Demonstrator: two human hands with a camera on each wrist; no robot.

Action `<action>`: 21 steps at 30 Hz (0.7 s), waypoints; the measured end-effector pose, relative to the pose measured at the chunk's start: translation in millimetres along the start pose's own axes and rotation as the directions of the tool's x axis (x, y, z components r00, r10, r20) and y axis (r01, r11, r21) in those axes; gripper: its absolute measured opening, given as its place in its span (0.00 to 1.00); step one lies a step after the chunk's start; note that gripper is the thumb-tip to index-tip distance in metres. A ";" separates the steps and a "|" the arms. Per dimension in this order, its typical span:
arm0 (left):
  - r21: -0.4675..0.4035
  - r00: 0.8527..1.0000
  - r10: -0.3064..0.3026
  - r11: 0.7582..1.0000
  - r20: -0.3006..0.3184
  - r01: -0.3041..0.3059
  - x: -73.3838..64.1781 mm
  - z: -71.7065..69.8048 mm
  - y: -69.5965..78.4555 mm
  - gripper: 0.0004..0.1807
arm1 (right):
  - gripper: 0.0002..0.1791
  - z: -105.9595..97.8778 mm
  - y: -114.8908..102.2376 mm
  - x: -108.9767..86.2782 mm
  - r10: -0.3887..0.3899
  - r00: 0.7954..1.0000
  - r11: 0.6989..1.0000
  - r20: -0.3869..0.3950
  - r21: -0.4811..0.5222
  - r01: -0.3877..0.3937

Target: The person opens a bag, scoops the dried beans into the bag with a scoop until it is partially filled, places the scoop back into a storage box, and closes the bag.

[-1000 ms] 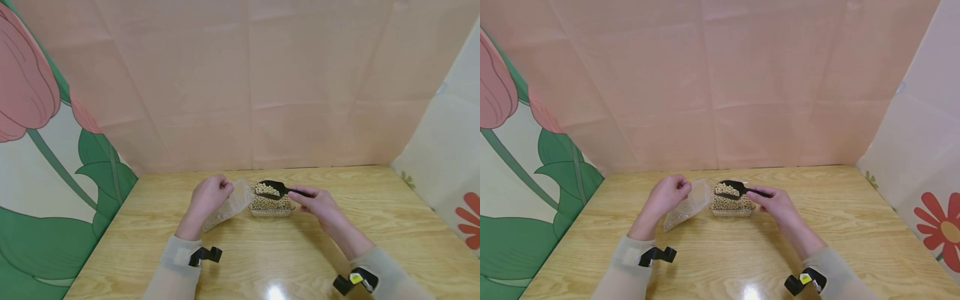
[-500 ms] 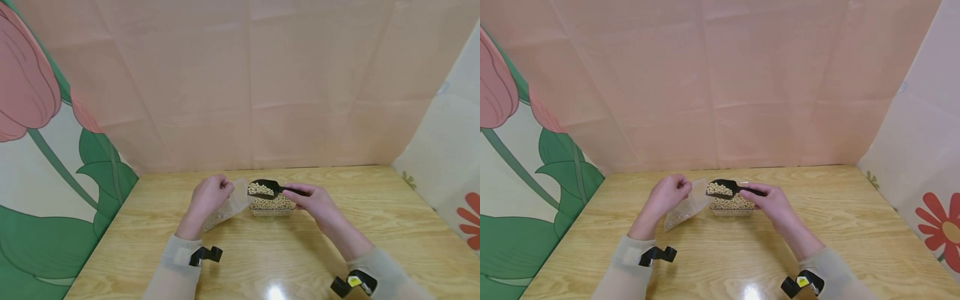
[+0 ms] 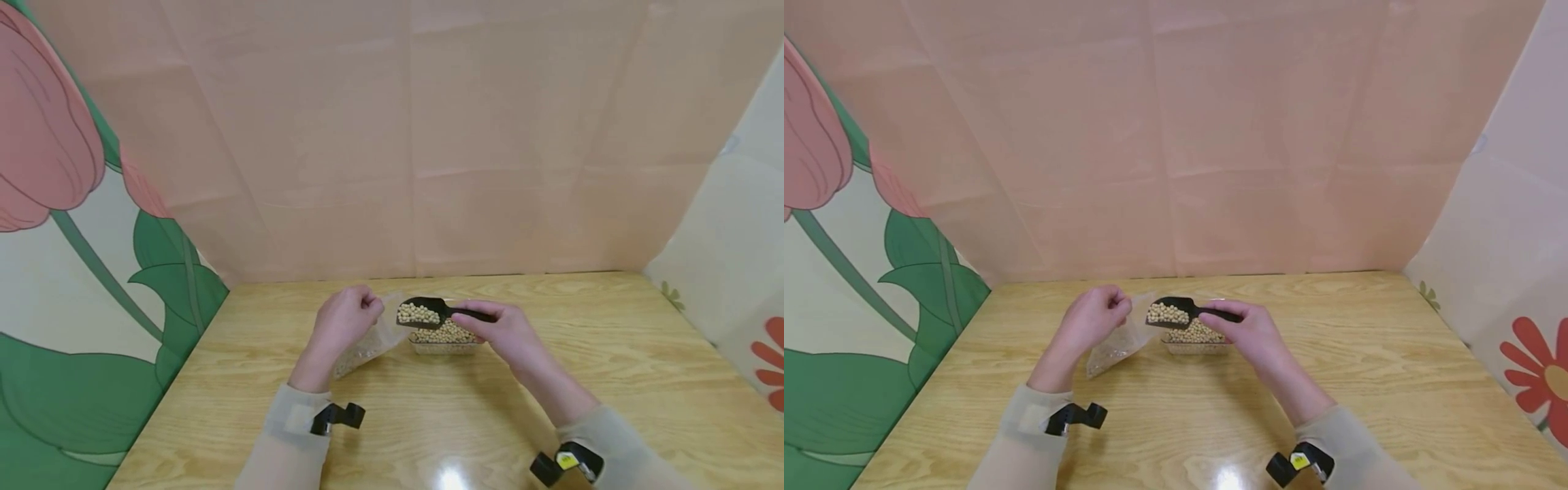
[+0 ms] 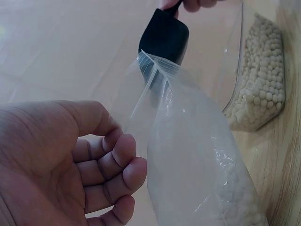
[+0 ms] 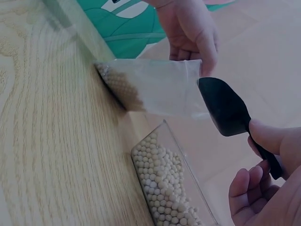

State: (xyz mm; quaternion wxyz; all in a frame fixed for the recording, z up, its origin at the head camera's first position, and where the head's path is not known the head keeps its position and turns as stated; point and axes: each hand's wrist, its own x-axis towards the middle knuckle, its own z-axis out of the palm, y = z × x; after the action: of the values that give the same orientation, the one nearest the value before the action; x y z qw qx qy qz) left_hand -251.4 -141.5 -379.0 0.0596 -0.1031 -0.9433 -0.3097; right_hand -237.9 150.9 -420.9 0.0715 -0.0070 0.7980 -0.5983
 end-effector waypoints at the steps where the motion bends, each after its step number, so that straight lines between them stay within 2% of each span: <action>1: -0.003 1.000 0.001 1.000 0.000 -0.001 -0.3 -0.1 0.0 0.10 | 0.31 0.6 -0.1 0.3 0.000 1.000 1.000 -0.004 -0.004 0.000; 6: -0.007 1.000 0.000 1.000 0.000 0.000 -1.4 0.0 -0.4 0.11 | 0.27 5.5 0.1 2.3 -0.020 1.000 1.000 -0.006 -0.019 0.020; 16: 0.001 1.000 -0.006 1.000 0.005 0.006 -0.4 0.5 -1.5 0.10 | 0.22 15.6 -4.4 1.3 -0.142 0.990 0.989 -0.012 -0.054 0.141; 21: 0.004 1.000 -0.011 1.000 0.007 0.011 -0.1 -0.1 -0.4 0.10 | 0.20 17.7 -10.3 2.1 -0.179 0.984 0.977 -0.016 -0.121 0.176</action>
State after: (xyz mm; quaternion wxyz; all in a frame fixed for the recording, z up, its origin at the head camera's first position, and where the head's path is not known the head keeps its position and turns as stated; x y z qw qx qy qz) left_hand -251.4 -141.9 -379.1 0.0550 -0.0987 -0.9447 -0.3077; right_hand -238.6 130.9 -416.2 0.0063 -0.0745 0.8292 -0.5539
